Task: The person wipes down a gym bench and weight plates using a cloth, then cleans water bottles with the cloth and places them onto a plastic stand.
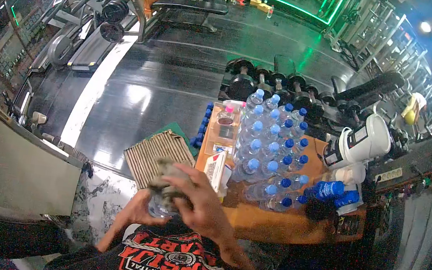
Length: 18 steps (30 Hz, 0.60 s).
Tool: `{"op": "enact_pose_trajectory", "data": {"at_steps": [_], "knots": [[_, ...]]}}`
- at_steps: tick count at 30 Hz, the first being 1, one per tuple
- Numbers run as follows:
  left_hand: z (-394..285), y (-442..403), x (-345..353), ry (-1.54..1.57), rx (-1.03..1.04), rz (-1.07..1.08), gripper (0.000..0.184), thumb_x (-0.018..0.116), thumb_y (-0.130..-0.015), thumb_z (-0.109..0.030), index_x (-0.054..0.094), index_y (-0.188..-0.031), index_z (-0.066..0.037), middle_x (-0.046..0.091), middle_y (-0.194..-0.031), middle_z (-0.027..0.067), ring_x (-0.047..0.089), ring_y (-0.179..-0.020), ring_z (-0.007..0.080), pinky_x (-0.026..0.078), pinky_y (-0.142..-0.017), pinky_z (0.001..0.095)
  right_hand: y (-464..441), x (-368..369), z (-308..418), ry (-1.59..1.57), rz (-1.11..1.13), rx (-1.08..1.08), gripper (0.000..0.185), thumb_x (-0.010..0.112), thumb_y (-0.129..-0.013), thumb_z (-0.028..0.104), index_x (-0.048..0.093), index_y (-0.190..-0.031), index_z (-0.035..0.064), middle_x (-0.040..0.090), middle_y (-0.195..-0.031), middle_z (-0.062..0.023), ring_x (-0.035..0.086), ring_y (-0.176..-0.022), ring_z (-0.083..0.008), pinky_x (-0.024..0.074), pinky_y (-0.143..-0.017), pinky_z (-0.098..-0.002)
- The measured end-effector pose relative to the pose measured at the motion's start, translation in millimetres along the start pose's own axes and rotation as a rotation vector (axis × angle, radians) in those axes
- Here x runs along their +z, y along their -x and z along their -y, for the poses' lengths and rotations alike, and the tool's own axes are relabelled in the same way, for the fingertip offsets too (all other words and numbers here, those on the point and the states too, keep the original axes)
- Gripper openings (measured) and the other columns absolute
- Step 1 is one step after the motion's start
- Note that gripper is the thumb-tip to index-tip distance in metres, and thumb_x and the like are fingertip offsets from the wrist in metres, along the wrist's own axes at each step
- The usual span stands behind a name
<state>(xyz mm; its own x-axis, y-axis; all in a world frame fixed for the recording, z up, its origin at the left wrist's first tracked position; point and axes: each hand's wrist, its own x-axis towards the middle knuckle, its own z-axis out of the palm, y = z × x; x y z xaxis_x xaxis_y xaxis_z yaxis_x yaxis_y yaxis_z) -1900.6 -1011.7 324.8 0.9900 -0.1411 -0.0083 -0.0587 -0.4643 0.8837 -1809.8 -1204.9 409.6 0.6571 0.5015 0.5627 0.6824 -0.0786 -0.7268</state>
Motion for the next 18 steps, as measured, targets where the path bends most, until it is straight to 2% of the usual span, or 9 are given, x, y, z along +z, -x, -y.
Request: {"op": "enact_pose_trajectory", "data": {"at_steps": [3,5,8,11,12,13,15,16,18], "knots": [[7,3,0,0.0,0.01,0.009,0.066,0.08,-0.061,-0.026,0.052,-0.114,0.002,0.063,-0.095,0.0203,0.064,-0.089,0.0324,0.05,-0.078,0.0361,7,12,-16,0.138,0.143,0.102,0.026,0.046,-0.09,0.004,0.057,-0.114,0.006,0.058,-0.117,-0.0144,0.054,-0.11,-0.0227,0.0419,-0.095,-0.0323],[18,5,5,0.007,0.01,-0.004,0.066,0.079,-0.061,-0.025,0.052,-0.115,0.002,0.064,-0.095,0.0194,0.064,-0.089,0.0302,0.05,-0.079,0.0355,17,11,-47,-0.373,0.193,0.656,0.027,0.046,-0.092,0.005,0.054,-0.118,0.001,0.058,-0.119,-0.0131,0.054,-0.111,-0.0216,0.0414,-0.096,-0.031],[19,12,5,0.481,-0.071,-0.078,0.068,0.077,-0.064,-0.02,0.048,-0.123,-0.001,0.063,-0.106,0.0111,0.062,-0.096,0.0195,0.048,-0.088,0.0349,78,15,-122,-0.758,-0.083,0.928,0.033,0.045,-0.095,0.008,0.047,-0.125,-0.006,0.056,-0.121,-0.0121,0.053,-0.111,-0.0192,0.0419,-0.095,-0.0292],[48,6,14,0.912,-0.175,-0.11,0.067,0.075,-0.065,-0.016,0.046,-0.125,-0.003,0.061,-0.108,0.0095,0.062,-0.095,0.021,0.048,-0.089,0.0379,114,15,-135,-0.809,-0.222,0.877,0.039,0.044,-0.096,0.01,0.042,-0.129,-0.0095,0.055,-0.122,-0.0117,0.054,-0.11,-0.0172,0.043,-0.094,-0.0283],[49,-1,19,1.222,-0.128,-0.072,0.066,0.072,-0.067,-0.021,0.045,-0.125,-0.004,0.059,-0.105,0.0091,0.062,-0.09,0.0238,0.05,-0.087,0.0416,121,10,-123,-0.585,-0.089,0.756,0.039,0.044,-0.096,0.01,0.042,-0.131,-0.0073,0.055,-0.122,-0.0125,0.054,-0.111,-0.018,0.0432,-0.095,-0.029],[50,-7,24,1.225,-0.127,-0.071,0.066,0.072,-0.067,-0.021,0.045,-0.125,-0.004,0.059,-0.105,0.0091,0.062,-0.09,0.0238,0.05,-0.087,0.0416,125,11,-121,-0.581,-0.089,0.757,0.039,0.044,-0.096,0.01,0.042,-0.131,-0.0073,0.055,-0.122,-0.0125,0.054,-0.111,-0.018,0.0432,-0.095,-0.029],[43,-20,29,1.58,-0.089,-0.14,0.069,0.071,-0.068,-0.036,0.045,-0.124,-0.005,0.056,-0.103,0.009,0.062,-0.084,0.0257,0.052,-0.081,0.043,134,14,-120,-1.054,-0.267,0.948,0.038,0.045,-0.095,0.009,0.043,-0.13,-0.0072,0.055,-0.122,-0.0124,0.054,-0.11,-0.0186,0.043,-0.096,-0.029],[29,-22,29,1.454,-0.135,-0.257,0.067,0.062,-0.072,-0.051,0.047,-0.119,-0.006,0.053,-0.094,0.01,0.062,-0.082,0.0275,0.055,-0.073,0.0435,145,19,-129,-1.048,-0.252,0.926,0.037,0.046,-0.095,0.01,0.045,-0.128,-0.0075,0.054,-0.123,-0.0129,0.054,-0.111,-0.019,0.0423,-0.097,-0.0289],[31,-24,27,1.458,-0.174,-0.249,0.069,0.058,-0.074,-0.054,0.045,-0.123,-0.006,0.053,-0.095,0.0099,0.062,-0.084,0.0277,0.055,-0.075,0.0444,152,27,-131,-0.888,-0.187,0.881,0.037,0.048,-0.095,0.011,0.047,-0.127,-0.007,0.055,-0.121,-0.0125,0.055,-0.109,-0.0182,0.0428,-0.096,-0.0283]]}}
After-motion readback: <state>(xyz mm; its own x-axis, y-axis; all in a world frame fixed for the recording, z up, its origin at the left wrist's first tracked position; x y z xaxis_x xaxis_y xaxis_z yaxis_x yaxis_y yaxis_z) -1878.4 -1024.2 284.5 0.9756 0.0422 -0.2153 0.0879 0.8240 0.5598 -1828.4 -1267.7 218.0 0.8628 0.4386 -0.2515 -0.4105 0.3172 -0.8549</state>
